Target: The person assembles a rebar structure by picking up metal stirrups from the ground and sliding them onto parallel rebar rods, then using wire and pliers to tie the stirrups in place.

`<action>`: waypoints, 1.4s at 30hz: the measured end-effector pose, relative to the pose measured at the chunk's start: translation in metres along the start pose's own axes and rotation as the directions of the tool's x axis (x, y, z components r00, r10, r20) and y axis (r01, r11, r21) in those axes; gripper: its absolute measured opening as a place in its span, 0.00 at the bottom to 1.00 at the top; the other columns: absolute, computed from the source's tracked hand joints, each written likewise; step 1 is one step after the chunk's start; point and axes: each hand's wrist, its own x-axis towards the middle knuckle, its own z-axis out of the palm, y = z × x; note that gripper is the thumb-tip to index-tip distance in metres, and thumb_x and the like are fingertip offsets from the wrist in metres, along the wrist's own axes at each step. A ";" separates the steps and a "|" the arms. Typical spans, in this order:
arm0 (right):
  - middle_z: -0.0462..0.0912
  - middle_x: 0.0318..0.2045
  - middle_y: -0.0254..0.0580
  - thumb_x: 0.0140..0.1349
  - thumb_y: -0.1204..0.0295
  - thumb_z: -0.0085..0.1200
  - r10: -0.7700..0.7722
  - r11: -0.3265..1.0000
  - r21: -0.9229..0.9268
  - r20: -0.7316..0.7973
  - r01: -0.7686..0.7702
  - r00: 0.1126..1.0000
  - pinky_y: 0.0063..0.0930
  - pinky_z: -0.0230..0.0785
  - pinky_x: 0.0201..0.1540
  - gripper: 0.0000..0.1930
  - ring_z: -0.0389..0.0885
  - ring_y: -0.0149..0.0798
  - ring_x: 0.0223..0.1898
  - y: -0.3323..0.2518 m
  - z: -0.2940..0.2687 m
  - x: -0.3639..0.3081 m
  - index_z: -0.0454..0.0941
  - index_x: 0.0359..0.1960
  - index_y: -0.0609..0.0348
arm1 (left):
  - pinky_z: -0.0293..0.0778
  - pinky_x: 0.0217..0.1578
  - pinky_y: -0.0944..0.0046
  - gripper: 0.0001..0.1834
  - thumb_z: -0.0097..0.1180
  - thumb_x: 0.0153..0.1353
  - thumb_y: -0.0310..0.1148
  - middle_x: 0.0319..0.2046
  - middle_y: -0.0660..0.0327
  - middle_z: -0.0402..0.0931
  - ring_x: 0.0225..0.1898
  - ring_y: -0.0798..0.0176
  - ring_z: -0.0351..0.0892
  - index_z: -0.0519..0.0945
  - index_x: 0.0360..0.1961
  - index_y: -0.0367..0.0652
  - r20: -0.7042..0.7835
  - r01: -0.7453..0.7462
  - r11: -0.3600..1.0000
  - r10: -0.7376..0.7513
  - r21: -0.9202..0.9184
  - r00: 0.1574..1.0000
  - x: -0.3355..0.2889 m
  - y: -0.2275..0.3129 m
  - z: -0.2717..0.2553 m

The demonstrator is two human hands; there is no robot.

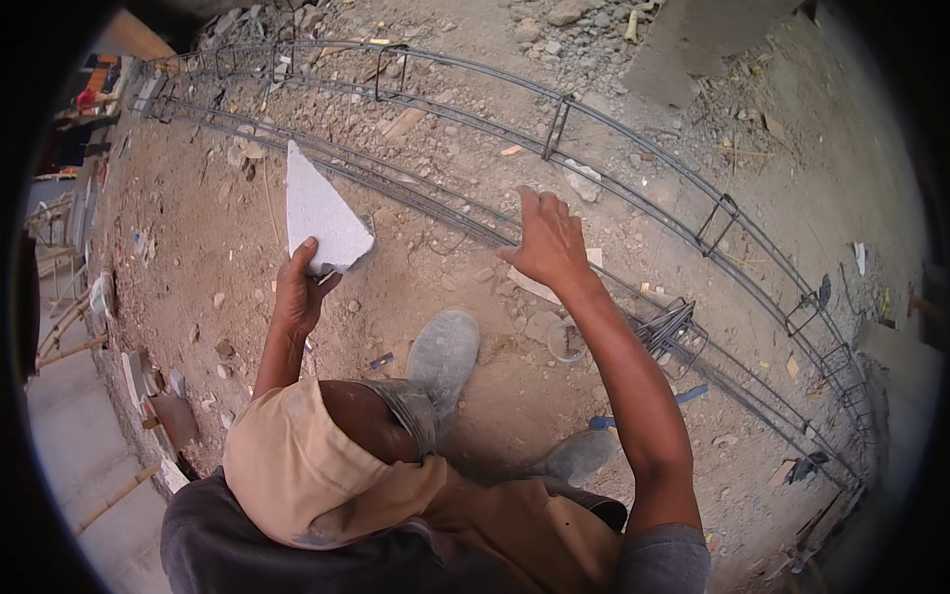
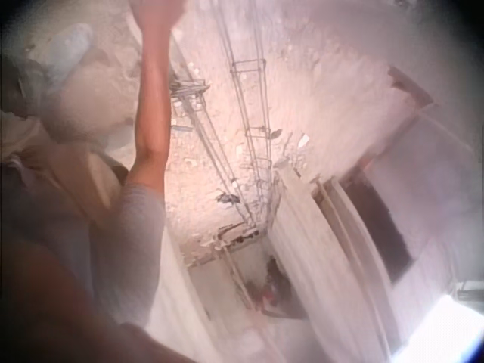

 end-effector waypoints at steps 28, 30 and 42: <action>0.83 0.38 0.55 0.51 0.80 0.50 -0.007 0.997 -0.072 0.066 0.012 0.998 0.51 0.68 0.49 0.11 0.82 0.53 0.45 0.012 0.079 0.043 0.75 0.39 0.63 | 0.71 0.47 0.59 0.32 0.59 0.56 0.56 0.46 0.67 0.78 0.47 0.65 0.77 0.72 0.56 0.50 0.046 0.032 0.999 -0.031 -0.006 0.998 0.072 -0.031 -0.097; 0.82 0.38 0.58 0.50 0.79 0.51 0.017 0.998 -0.059 0.104 -0.011 0.994 0.50 0.70 0.48 0.12 0.81 0.55 0.45 0.014 0.078 0.047 0.75 0.38 0.63 | 0.73 0.44 0.60 0.31 0.59 0.56 0.56 0.45 0.67 0.79 0.45 0.66 0.77 0.73 0.55 0.50 0.045 0.022 1.000 -0.021 -0.016 0.999 0.075 -0.033 -0.096; 0.82 0.37 0.64 0.45 0.75 0.55 0.085 0.995 0.021 0.253 -0.093 0.964 0.45 0.74 0.47 0.12 0.82 0.58 0.43 -0.003 0.025 0.051 0.81 0.33 0.67 | 0.74 0.53 0.57 0.37 0.58 0.58 0.47 0.54 0.53 0.76 0.54 0.58 0.77 0.65 0.63 0.34 0.327 0.144 0.979 -0.185 0.144 0.927 0.067 -0.024 -0.101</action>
